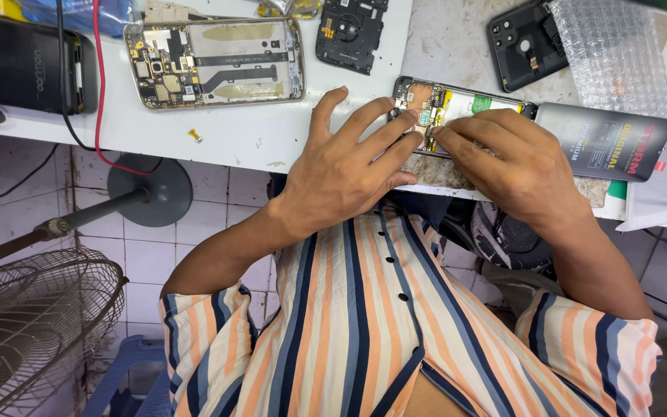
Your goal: The person works on a disassembled smartphone at a cluttered workbench, handling the battery and internal components. They repeatedly place and remove the battery, adjust internal parts, and handle a screwdriver and bubble wrap while assembling the device.
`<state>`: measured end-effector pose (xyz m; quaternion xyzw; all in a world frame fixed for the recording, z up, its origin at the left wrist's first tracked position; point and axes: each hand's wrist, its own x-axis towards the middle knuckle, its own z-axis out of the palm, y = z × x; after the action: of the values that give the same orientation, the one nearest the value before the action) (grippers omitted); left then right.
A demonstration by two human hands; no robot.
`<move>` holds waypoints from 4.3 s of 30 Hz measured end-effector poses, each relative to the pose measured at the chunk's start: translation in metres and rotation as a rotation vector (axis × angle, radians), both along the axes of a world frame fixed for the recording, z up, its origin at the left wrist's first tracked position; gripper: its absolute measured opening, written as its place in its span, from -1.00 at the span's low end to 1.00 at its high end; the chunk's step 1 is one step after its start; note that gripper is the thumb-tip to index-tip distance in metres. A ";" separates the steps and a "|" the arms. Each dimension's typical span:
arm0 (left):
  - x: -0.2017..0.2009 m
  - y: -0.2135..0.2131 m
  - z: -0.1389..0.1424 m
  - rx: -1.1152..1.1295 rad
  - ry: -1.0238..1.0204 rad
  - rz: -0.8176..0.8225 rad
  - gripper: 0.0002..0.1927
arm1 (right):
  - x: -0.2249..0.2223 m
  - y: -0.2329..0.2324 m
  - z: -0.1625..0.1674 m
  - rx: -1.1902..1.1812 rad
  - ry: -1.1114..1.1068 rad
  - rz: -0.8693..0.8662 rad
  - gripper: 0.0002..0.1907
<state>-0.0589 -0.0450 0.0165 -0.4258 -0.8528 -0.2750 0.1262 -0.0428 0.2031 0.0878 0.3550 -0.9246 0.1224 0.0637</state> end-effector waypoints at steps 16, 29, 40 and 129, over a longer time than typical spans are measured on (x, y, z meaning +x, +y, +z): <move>-0.002 -0.010 -0.005 0.036 0.020 0.005 -0.53 | -0.011 -0.010 0.000 0.029 -0.034 0.072 -0.59; -0.003 -0.010 -0.009 0.037 0.028 0.001 -0.52 | -0.013 -0.016 0.006 0.108 -0.022 0.122 -0.60; -0.001 -0.009 -0.004 0.002 0.041 0.007 -0.55 | -0.009 -0.002 -0.007 0.216 0.080 0.158 -0.60; 0.002 0.005 -0.015 -0.071 0.203 0.032 -0.71 | -0.008 0.017 -0.007 0.165 0.253 -0.044 -0.64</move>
<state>-0.0571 -0.0396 0.0013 -0.4420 -0.8515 -0.1977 0.2012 -0.0508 0.2202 0.0807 0.3513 -0.9237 -0.0013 0.1530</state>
